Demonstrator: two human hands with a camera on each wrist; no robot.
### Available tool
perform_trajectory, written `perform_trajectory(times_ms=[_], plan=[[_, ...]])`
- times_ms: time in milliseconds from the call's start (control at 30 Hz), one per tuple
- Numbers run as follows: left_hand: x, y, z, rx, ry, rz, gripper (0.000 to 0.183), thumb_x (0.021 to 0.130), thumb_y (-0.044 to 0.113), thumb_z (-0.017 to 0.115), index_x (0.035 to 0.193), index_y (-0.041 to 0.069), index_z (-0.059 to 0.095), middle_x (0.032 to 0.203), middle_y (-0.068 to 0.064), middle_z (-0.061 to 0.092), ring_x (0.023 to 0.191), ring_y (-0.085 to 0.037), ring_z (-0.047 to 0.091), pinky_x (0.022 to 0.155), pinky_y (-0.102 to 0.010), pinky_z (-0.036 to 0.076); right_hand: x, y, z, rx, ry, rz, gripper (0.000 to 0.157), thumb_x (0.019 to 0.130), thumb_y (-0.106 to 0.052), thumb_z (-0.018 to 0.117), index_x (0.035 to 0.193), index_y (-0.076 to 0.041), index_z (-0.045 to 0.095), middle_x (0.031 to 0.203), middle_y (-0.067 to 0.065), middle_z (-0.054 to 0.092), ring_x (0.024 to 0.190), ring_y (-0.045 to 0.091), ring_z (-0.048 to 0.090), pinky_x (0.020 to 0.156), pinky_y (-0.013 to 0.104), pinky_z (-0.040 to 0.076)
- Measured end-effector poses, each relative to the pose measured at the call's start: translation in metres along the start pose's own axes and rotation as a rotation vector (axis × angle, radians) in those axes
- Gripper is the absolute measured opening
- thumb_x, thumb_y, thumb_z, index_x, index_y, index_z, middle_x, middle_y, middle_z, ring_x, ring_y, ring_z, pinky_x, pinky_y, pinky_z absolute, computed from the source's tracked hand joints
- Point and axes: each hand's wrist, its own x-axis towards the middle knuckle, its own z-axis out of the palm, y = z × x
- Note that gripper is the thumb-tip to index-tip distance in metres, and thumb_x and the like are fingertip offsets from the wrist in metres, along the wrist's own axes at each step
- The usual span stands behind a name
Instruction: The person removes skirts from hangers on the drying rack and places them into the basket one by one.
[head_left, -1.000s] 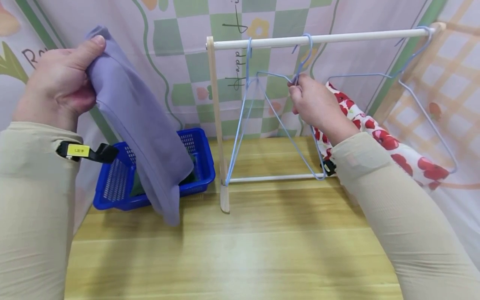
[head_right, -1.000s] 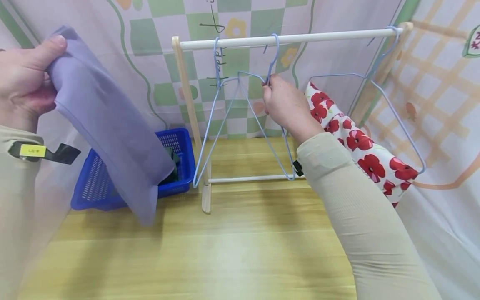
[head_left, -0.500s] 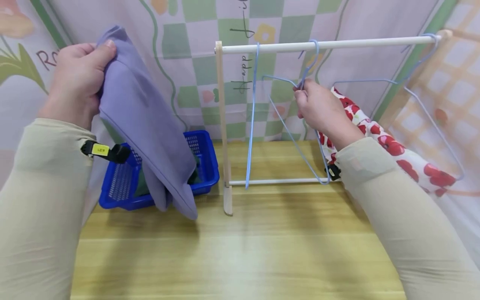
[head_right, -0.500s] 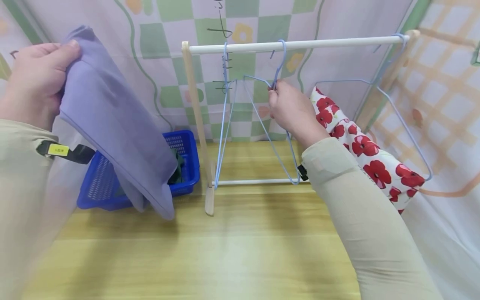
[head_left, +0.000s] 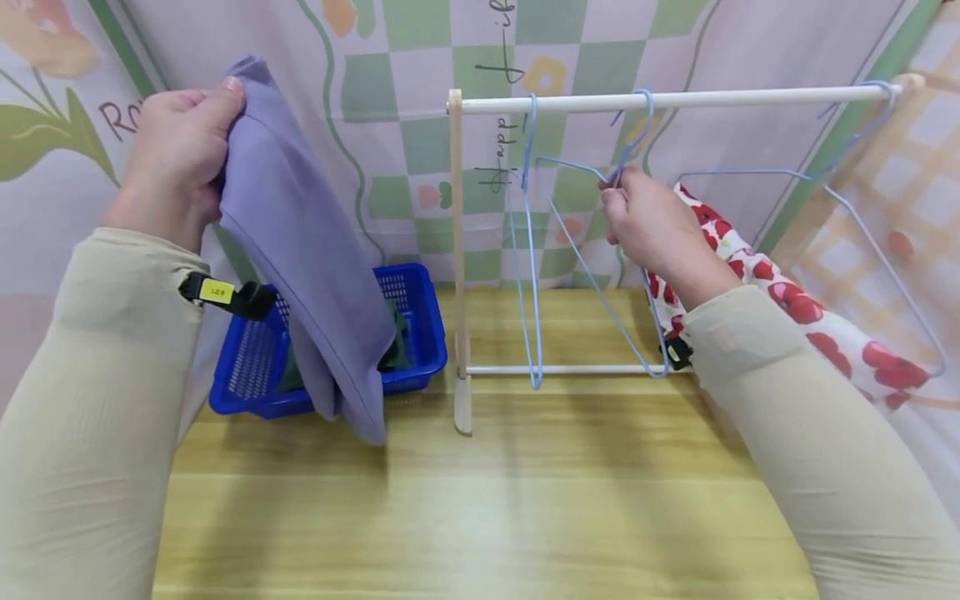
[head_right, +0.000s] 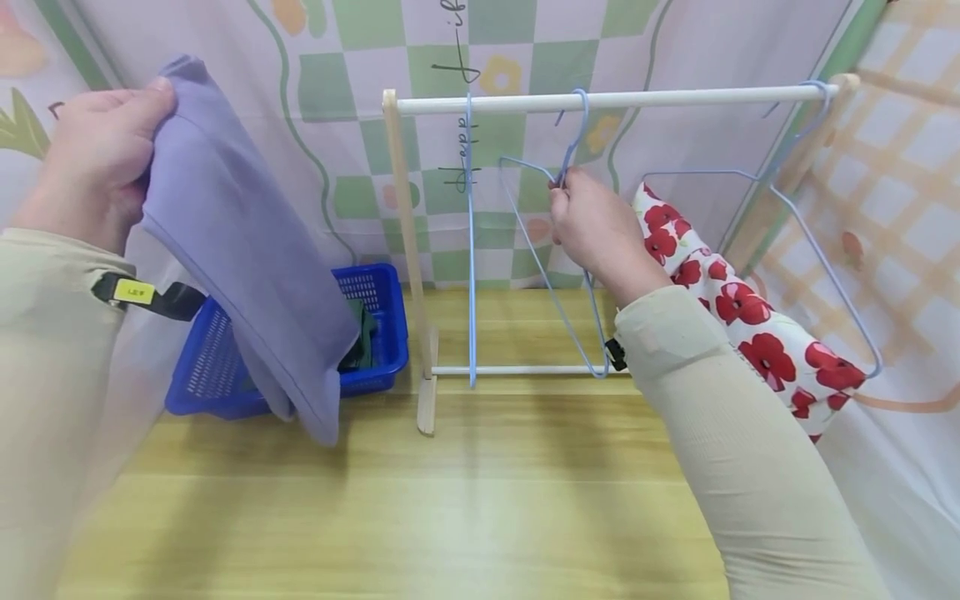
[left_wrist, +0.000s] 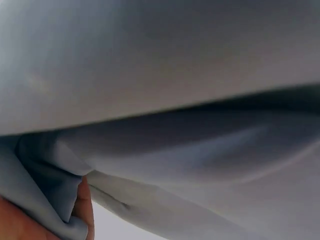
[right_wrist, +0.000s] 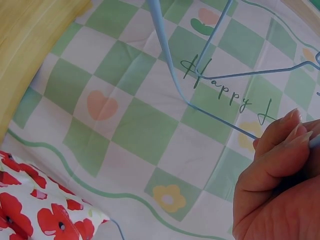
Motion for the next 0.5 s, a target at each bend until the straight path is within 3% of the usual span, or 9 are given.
perform_trajectory(times_ms=[333,500], plan=[[0.009,0.000,0.003,-0.089,0.087,0.028,0.022,0.100,0.029,0.072,0.094,0.008,0.073,0.076,0.001,0.069,0.059,-0.011,0.062,0.049,-0.023,0.050,0.000,0.001,0.001,-0.008,0.014,-0.007,0.055,0.112,-0.039,0.024,0.149,-0.005,0.046,0.094,0.014,0.069,0.077,0.031,0.054,0.066,0.043,0.042],[0.015,-0.001,0.007,-0.198,0.106,0.000,0.020,0.101,0.029,0.070,0.100,0.009,0.070,0.090,0.001,0.067,0.071,-0.012,0.064,0.054,-0.024,0.052,0.000,-0.001,0.002,-0.003,0.011,-0.001,0.055,0.112,-0.040,0.025,0.149,-0.006,0.046,0.095,0.015,0.068,0.076,0.031,0.053,0.066,0.042,0.042]])
